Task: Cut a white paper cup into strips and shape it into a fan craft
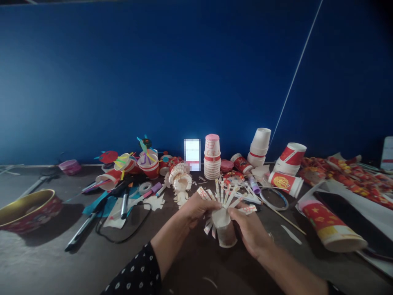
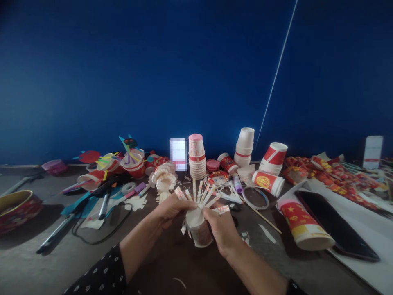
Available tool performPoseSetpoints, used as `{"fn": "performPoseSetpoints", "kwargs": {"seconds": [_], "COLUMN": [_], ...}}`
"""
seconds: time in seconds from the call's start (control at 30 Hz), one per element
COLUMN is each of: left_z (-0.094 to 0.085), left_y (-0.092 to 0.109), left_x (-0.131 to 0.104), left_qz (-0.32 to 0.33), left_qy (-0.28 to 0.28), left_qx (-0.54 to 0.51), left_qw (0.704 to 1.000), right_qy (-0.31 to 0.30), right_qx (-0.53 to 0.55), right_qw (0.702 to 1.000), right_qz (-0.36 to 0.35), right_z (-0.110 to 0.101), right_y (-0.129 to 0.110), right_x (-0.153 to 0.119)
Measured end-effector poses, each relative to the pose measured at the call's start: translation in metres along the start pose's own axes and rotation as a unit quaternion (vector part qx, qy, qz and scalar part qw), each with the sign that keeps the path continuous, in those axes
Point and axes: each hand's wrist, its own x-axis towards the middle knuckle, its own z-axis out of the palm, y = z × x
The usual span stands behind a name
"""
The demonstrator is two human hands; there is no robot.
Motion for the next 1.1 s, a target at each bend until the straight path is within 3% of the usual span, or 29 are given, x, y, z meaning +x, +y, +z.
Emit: {"fn": "performPoseSetpoints", "kwargs": {"seconds": [0.1,0.7,0.9,1.1], "left_z": [0.004,0.009,0.013,0.012], "left_y": [0.002,0.002,0.008,0.007], "left_x": [-0.001,-0.001,-0.005,-0.004], "left_qz": [0.032,0.047,0.056,0.062], "left_qy": [-0.006,0.012,-0.038,-0.002], "left_qx": [-0.015,0.034,0.033,0.125], "left_qw": [0.999,0.998,0.997,0.99], "right_qy": [0.005,0.005,0.0,-0.024], "right_qx": [-0.008,-0.001,0.007,0.013], "right_qw": [1.0,0.999,1.0,1.0], "right_qz": [0.008,0.031,0.024,-0.01], "right_z": [-0.003,-0.004,-0.004,0.003], "right_y": [0.002,0.006,0.007,0.004], "right_x": [-0.001,-0.002,0.0,-0.002]}}
